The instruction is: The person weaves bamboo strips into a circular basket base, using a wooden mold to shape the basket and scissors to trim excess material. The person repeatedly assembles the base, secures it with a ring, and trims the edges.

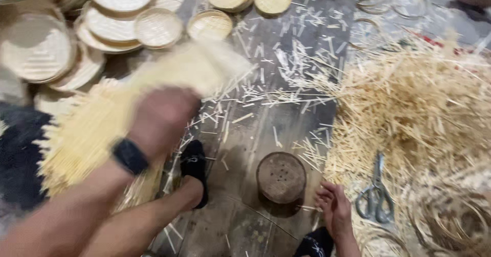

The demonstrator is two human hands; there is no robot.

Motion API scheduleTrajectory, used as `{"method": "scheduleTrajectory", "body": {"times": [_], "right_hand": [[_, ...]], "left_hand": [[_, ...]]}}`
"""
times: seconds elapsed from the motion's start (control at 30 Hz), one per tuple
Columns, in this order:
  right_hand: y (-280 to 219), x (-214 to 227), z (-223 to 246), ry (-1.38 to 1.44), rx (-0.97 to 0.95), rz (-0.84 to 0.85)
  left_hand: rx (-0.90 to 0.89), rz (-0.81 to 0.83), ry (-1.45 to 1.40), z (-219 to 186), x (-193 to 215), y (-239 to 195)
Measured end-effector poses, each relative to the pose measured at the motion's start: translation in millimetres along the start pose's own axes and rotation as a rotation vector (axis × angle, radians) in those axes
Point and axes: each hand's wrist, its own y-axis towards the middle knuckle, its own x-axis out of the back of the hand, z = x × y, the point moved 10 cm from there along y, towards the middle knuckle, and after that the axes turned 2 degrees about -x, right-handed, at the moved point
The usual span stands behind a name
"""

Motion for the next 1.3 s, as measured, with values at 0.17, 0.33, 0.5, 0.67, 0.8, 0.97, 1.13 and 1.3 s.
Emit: {"method": "scheduleTrajectory", "body": {"times": [0.17, 0.33, 0.5, 0.67, 0.8, 0.97, 1.13, 1.3], "right_hand": [[-12, -8, 4, 0.221, -0.299, -0.13], [10, -21, -3, -0.436, -0.165, -0.102], [24, -14, -15, -0.537, -0.147, -0.141], [24, -16, 0, -0.631, -0.065, -0.172], [23, -13, -3, -0.583, -0.097, -0.186], [26, -14, -4, -0.458, -0.078, -0.172], [32, -22, -3, -0.576, -0.024, -0.11], [29, 20, 4, -0.657, 0.091, -0.228]], "left_hand": [[-0.416, 0.497, -0.458, -225, -158, -61], [-0.513, 0.245, -0.509, -277, -202, -119], [0.275, 0.267, -0.875, -169, -246, -94], [1.08, 0.626, -1.244, -91, -346, -124], [1.149, 0.586, -1.558, -103, -384, -142], [1.18, 0.577, -1.558, -106, -400, -153], [1.138, 0.603, -1.575, -98, -401, -155], [1.173, 0.699, -1.432, -90, -403, -164]]}}
